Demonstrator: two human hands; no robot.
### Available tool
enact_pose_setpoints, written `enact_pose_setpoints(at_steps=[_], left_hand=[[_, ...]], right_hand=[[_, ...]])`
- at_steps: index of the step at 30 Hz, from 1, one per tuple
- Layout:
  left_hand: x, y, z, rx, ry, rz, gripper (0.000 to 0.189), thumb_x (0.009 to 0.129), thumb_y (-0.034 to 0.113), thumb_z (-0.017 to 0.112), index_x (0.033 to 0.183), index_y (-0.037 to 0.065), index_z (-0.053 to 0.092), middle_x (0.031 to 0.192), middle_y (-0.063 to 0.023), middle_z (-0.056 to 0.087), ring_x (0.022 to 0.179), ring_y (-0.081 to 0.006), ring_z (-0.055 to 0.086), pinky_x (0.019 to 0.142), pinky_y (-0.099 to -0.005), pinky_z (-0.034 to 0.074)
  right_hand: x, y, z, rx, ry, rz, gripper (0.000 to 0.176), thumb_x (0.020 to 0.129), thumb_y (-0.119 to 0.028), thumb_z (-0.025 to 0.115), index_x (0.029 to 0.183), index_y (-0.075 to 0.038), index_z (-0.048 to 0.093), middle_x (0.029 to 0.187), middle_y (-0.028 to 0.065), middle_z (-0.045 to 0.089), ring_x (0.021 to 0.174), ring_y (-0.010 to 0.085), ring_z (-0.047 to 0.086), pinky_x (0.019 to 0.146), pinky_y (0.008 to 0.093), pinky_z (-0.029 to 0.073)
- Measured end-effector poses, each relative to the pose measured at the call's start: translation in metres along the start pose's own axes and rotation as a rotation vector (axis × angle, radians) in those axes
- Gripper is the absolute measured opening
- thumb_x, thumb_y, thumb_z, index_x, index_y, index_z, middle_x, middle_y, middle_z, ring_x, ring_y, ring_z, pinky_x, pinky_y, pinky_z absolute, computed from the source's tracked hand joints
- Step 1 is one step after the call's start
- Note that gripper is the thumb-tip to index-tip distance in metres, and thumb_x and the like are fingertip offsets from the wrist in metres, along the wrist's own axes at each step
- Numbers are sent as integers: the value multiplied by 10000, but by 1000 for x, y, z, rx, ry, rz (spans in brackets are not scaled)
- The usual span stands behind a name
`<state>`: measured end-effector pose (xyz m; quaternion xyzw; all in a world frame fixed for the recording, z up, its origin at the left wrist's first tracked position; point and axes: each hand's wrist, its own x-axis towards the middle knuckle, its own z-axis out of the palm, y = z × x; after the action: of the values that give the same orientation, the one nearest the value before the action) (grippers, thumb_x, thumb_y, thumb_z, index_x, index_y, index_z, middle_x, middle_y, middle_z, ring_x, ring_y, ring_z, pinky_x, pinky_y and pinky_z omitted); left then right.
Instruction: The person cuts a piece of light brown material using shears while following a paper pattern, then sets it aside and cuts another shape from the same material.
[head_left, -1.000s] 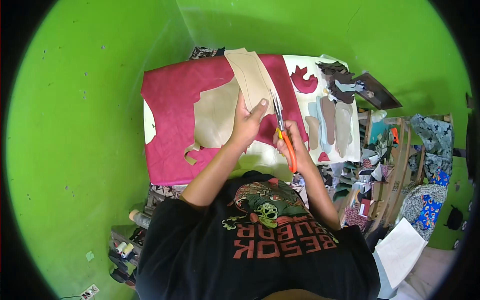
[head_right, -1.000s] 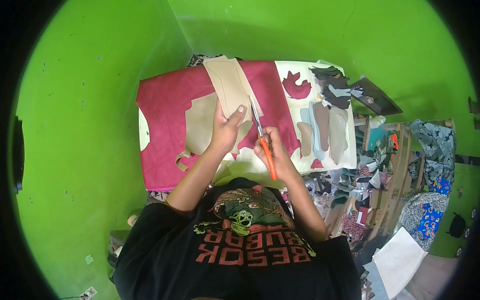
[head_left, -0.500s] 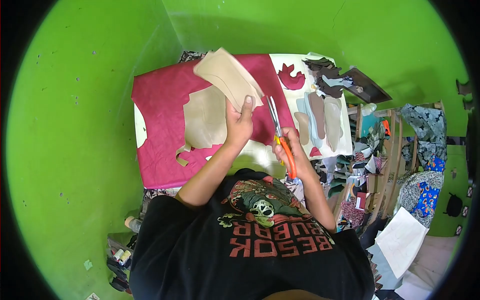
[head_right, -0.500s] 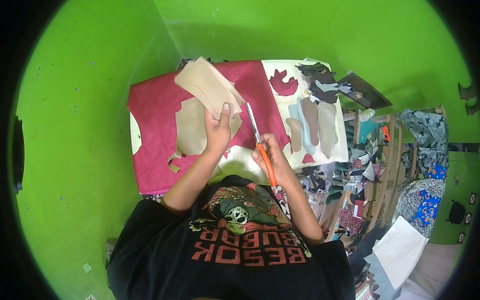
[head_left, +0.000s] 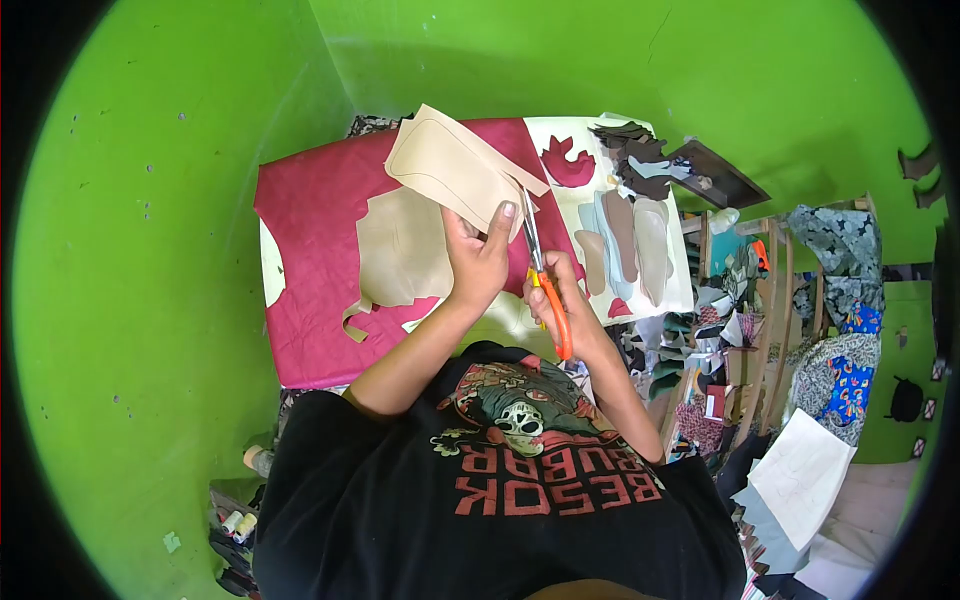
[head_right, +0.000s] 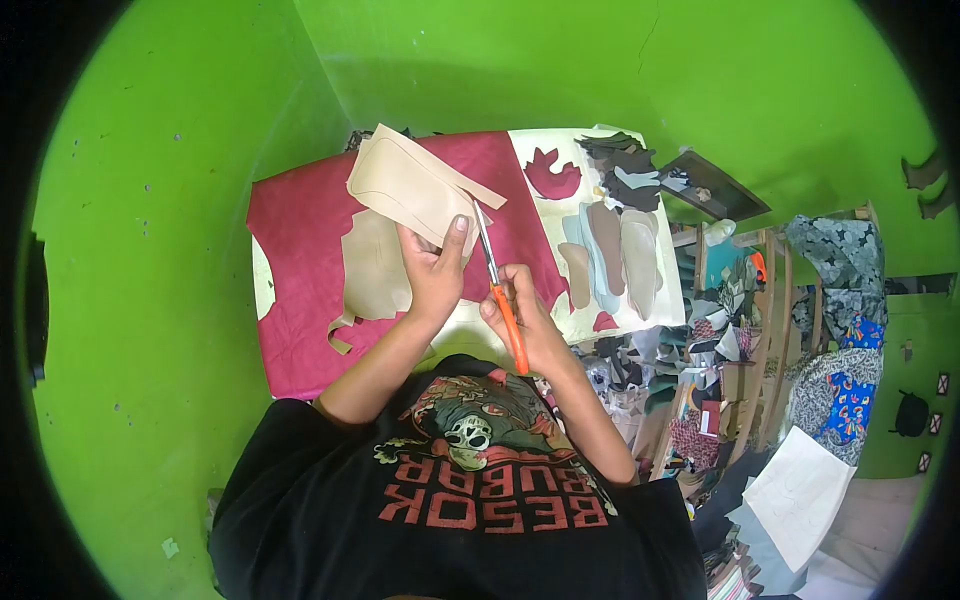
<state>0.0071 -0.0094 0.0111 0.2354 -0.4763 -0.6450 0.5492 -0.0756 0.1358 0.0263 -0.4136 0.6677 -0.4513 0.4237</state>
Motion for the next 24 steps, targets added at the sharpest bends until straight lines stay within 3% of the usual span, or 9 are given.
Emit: enact_pose_setpoints(at_steps=[6, 19, 24], left_hand=[[-6, 3, -1, -30, -4, -28, 569, 981, 32, 678, 1440, 7, 343, 1332, -138, 562, 1230, -188, 578, 1050, -338, 465], [-2, 11, -3, -100, -102, -88, 589, 945, -36, 677, 1426, 27, 343, 1303, -132, 585, 1187, -175, 614, 1011, -333, 511], [-1, 13, -5, -75, -166, -118, 619, 917, -80, 664, 1429, 25, 332, 1309, -135, 577, 1193, -186, 622, 1010, -335, 524]], right_hand=[[2, 11, 4, 38, -10, -102, 549, 1032, -446, 610, 1305, -38, 365, 945, 72, 543, 812, 146, 507, 745, 317, 450], [7, 1, 4, 103, -13, -126, 594, 1029, -502, 583, 1296, -28, 345, 907, 55, 524, 775, 144, 495, 728, 310, 447], [8, -1, 3, 21, -38, -150, 780, 986, -691, 498, 1322, -15, 301, 911, 60, 496, 784, 154, 481, 747, 330, 446]])
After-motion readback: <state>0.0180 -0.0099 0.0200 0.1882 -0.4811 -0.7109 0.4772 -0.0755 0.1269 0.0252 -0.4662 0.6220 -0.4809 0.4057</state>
